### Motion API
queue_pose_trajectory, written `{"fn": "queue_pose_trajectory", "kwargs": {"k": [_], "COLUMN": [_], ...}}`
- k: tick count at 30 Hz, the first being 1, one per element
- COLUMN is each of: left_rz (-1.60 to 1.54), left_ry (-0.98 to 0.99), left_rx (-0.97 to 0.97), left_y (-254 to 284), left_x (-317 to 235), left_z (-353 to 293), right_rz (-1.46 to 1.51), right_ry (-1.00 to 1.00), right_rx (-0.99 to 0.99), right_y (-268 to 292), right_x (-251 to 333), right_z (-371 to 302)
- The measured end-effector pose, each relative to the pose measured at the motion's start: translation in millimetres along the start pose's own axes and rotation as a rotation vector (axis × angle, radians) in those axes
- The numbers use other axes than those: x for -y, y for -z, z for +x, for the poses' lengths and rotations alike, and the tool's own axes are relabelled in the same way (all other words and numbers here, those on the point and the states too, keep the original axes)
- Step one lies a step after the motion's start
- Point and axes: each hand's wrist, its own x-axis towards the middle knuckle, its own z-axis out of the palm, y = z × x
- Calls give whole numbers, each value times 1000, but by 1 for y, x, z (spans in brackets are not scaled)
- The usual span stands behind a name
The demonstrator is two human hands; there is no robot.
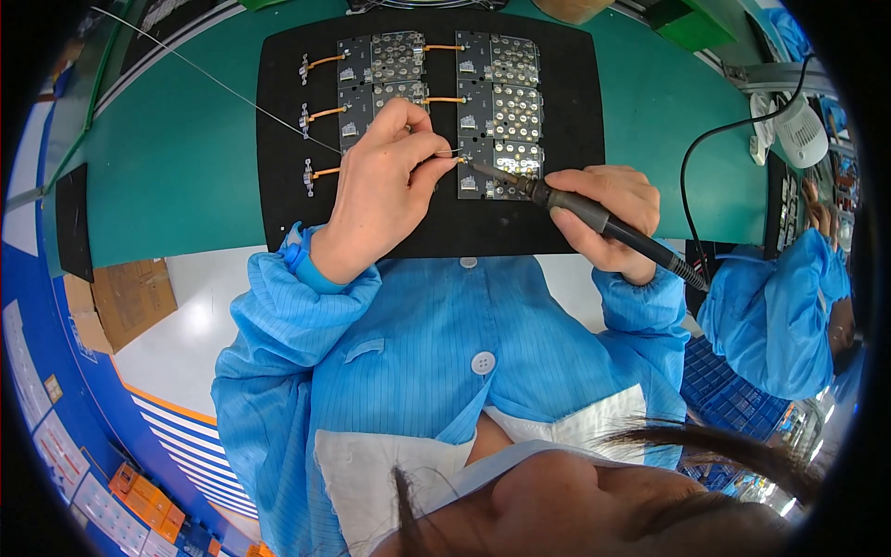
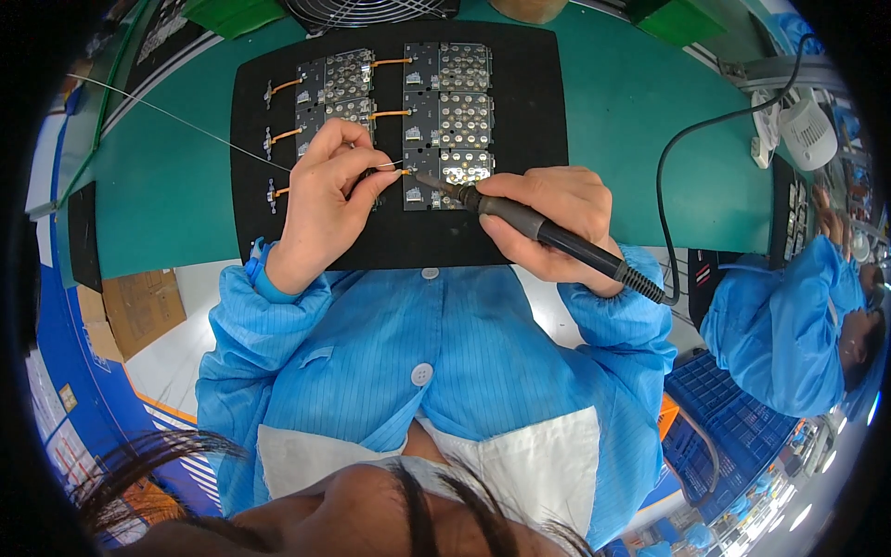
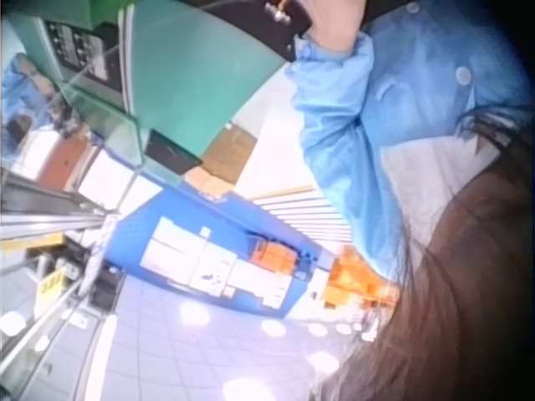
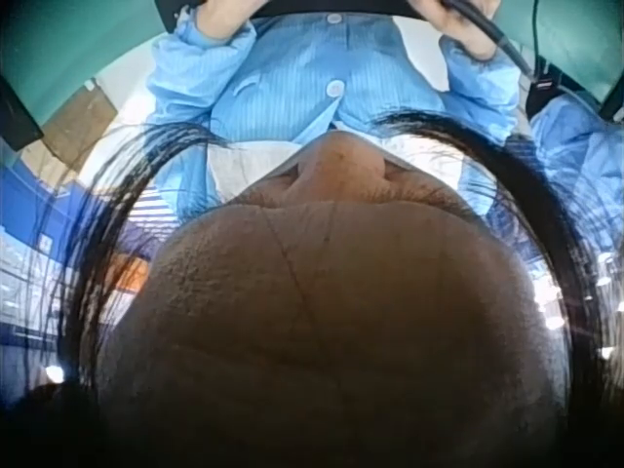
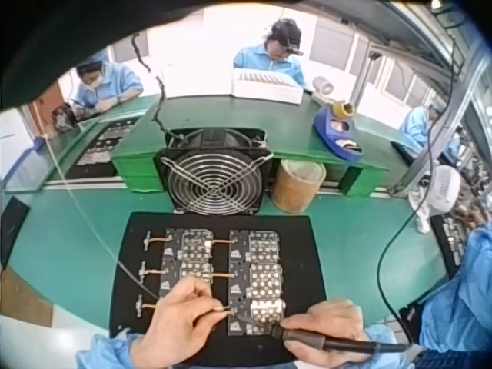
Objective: The person solders electronic components onto a printed circuit board using a soldering iron and solder wire.
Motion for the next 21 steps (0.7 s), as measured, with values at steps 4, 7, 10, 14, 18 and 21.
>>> {"fn": "queue_pose_trajectory", "kwargs": {"k": [4,7,10,14,18,21], "left_rz": [10,1,9,5,1,11], "left_ry": [-16,-13,-17,-14,0,-17], "left_rx": [-7,-4,-5,-5,1,-5], "left_y": [0,1,1,2,2,3], "left_x": [-1,0,0,0,0,0], "left_z": [0,0,0,-1,-1,-1], "right_rz": [-16,-22,-21,-6,-25,-25], "right_ry": [2,10,13,9,7,5], "right_rx": [-9,2,8,10,22,8], "right_y": [-1,0,-1,-1,-1,-2], "right_x": [0,0,1,1,3,2], "right_z": [0,1,1,1,3,3]}}
